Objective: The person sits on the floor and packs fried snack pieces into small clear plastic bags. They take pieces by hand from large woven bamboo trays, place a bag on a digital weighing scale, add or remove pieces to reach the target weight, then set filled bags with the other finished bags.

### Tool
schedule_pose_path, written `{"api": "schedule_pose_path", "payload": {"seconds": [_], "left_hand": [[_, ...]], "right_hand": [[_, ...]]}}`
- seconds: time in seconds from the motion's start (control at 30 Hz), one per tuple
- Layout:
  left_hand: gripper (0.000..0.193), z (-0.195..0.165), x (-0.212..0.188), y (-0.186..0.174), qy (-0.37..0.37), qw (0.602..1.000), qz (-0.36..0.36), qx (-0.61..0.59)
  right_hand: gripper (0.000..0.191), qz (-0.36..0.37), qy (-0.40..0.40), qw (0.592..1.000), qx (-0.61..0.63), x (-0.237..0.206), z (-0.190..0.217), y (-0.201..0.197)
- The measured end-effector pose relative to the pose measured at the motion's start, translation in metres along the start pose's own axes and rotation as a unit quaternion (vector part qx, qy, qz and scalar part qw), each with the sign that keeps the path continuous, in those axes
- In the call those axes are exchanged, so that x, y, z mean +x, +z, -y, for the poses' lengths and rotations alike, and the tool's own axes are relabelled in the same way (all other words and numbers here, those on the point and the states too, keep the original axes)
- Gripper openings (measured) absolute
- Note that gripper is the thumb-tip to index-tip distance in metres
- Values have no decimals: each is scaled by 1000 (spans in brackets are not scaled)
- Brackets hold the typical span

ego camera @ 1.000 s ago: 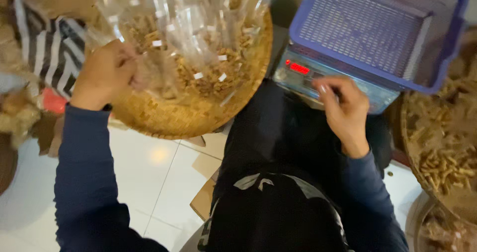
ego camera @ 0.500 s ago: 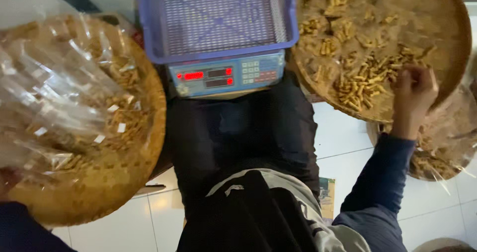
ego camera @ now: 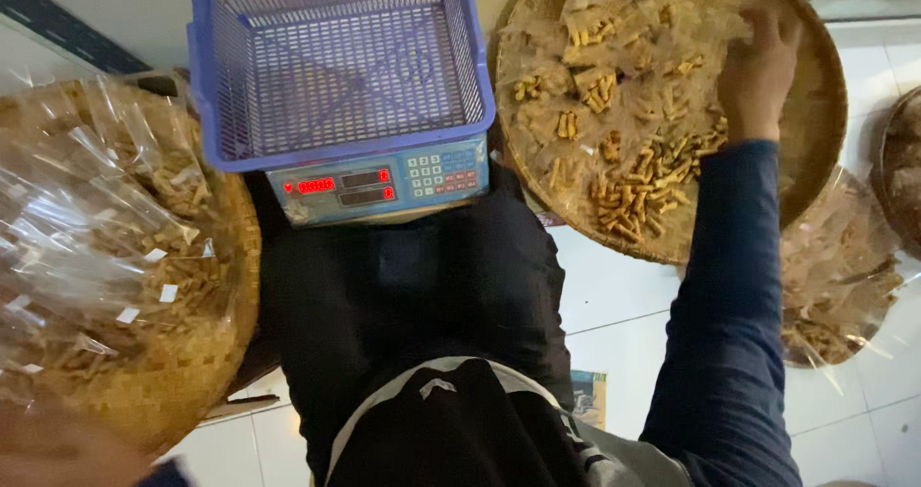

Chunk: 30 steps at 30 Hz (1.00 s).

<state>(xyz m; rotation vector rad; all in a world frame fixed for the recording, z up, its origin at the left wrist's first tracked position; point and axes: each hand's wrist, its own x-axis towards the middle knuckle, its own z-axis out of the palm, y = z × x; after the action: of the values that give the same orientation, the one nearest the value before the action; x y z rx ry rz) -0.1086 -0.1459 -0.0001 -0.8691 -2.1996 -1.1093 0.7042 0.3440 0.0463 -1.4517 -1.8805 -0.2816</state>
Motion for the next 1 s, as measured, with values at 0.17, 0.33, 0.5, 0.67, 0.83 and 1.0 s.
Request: {"api": "schedule_pose_path", "payload": {"seconds": [0.17, 0.33, 0.5, 0.67, 0.83, 1.0], "left_hand": [[22, -110, -133, 8, 77, 985, 131, -77], [21, -184, -136, 20, 220, 957, 186, -28], [21, -205, -114, 31, -10, 969, 203, -138], [22, -198, -117, 46, 126, 968, 197, -91], [18, -183, -117, 53, 122, 965, 199, -117], [18, -185, -112, 63, 119, 962, 191, -157]], "right_hand": [[48, 114, -38, 987, -104, 55, -22, 54], [38, 188, -20, 968, -166, 76, -33, 99], [12, 192, 41, 957, -212, 80, -36, 121], [6, 34, -111, 956, -268, 91, -40, 110], [13, 27, -180, 951, -251, 131, -36, 53], [19, 112, -155, 978, -87, 158, 3, -13]]}}
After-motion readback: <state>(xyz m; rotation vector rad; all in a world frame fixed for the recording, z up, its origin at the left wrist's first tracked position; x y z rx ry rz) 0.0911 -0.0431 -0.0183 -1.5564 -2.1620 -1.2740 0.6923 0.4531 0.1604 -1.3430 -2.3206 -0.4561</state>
